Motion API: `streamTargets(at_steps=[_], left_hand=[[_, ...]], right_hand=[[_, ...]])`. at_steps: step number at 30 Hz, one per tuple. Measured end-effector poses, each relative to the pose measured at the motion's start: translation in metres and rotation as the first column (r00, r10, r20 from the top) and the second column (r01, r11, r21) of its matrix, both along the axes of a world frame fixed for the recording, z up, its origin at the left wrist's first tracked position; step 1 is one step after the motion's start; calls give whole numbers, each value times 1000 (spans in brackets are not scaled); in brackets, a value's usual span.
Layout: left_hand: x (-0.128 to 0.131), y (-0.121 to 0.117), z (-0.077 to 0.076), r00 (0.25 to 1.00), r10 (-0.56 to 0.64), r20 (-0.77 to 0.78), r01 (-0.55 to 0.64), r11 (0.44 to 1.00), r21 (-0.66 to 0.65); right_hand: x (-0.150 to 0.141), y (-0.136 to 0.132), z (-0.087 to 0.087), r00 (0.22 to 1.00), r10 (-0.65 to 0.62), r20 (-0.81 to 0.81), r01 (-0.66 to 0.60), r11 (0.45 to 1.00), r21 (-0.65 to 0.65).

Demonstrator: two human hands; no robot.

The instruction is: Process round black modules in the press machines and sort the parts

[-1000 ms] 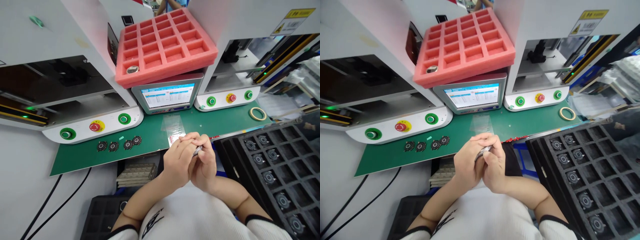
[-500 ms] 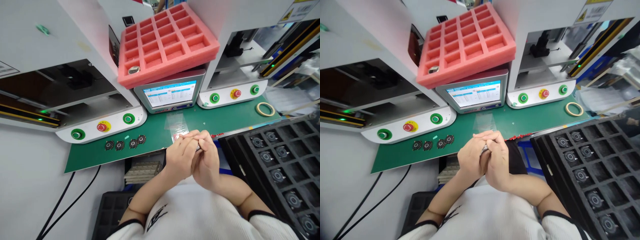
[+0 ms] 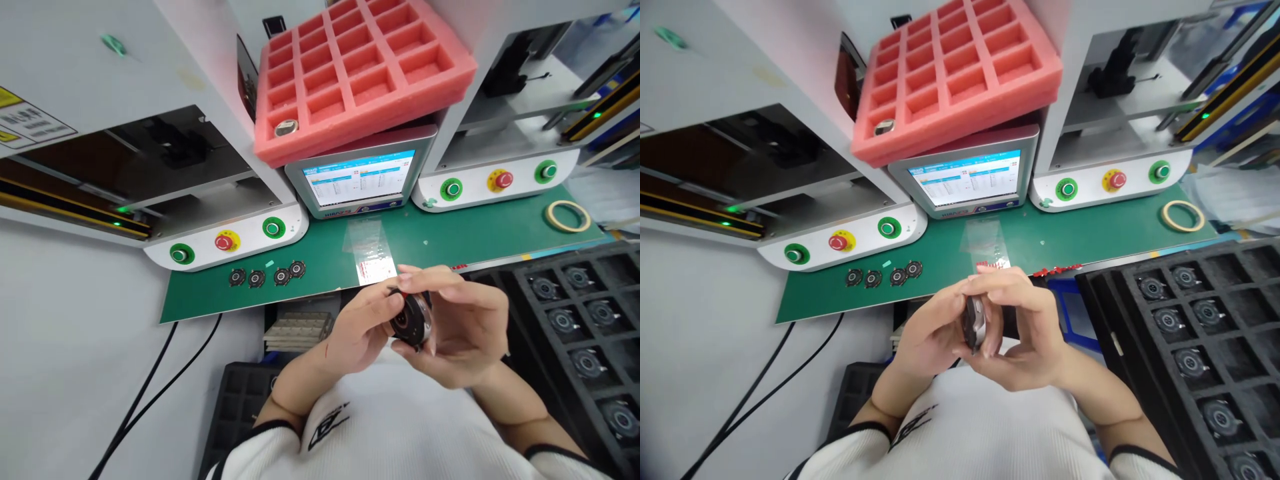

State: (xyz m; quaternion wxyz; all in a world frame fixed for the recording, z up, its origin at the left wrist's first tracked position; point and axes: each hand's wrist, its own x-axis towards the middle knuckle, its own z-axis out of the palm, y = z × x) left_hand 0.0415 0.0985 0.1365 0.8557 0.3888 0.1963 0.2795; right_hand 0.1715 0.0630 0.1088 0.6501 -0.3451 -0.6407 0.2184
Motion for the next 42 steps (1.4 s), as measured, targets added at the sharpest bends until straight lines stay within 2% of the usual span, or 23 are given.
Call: streamTargets(at_steps=[5,12,15,19,25,29,33,35,36,37,38,39,40,42], left_hand=[[0,-2,2,997,-67,45,69,996,-52],[0,-11,4,984,-45,175,78,979,-187],[-1,-14,4,983,-32,180,71,975,-210],[-2,-17,4,991,-27,131,53,978,-202],[-4,-18,1,987,-45,157,81,968,-236],[-5,-16,3,977,-60,205,109,964,-241],[-5,-13,2,988,-73,137,102,971,-216],[-4,-6,-12,999,-39,27,42,987,-153],[-5,1,-24,995,30,-91,-37,996,-77],[-6,9,-38,962,140,-236,-134,990,38],[-8,18,-55,887,275,-371,-223,959,176],[-11,28,-73,746,447,-493,-298,887,353],[-15,39,-91,642,545,-539,-330,832,447],[-25,58,-125,492,644,-586,-342,762,549]], right_hand=[[6,0,-7,999,25,-28,-23,997,80],[3,-3,1,993,76,-85,-78,997,-18],[1,-3,2,989,100,-113,-100,995,6],[2,-2,3,987,149,-61,-150,989,-9],[-7,-5,5,988,86,-129,-88,996,-4],[-16,-4,5,979,-2,-204,4,1000,11],[-16,0,-5,986,-36,-164,41,999,23],[-13,5,-17,990,-26,-140,22,999,-28],[-11,8,-24,992,-30,-120,21,997,-79],[-8,12,-33,994,-48,-97,34,989,-141],[-6,15,-41,994,-78,-75,61,976,-210],[-4,19,-49,990,-123,-69,98,952,-288],[-2,22,-57,982,-173,-78,133,921,-367],[1,26,-71,959,-253,-124,162,854,-495]])
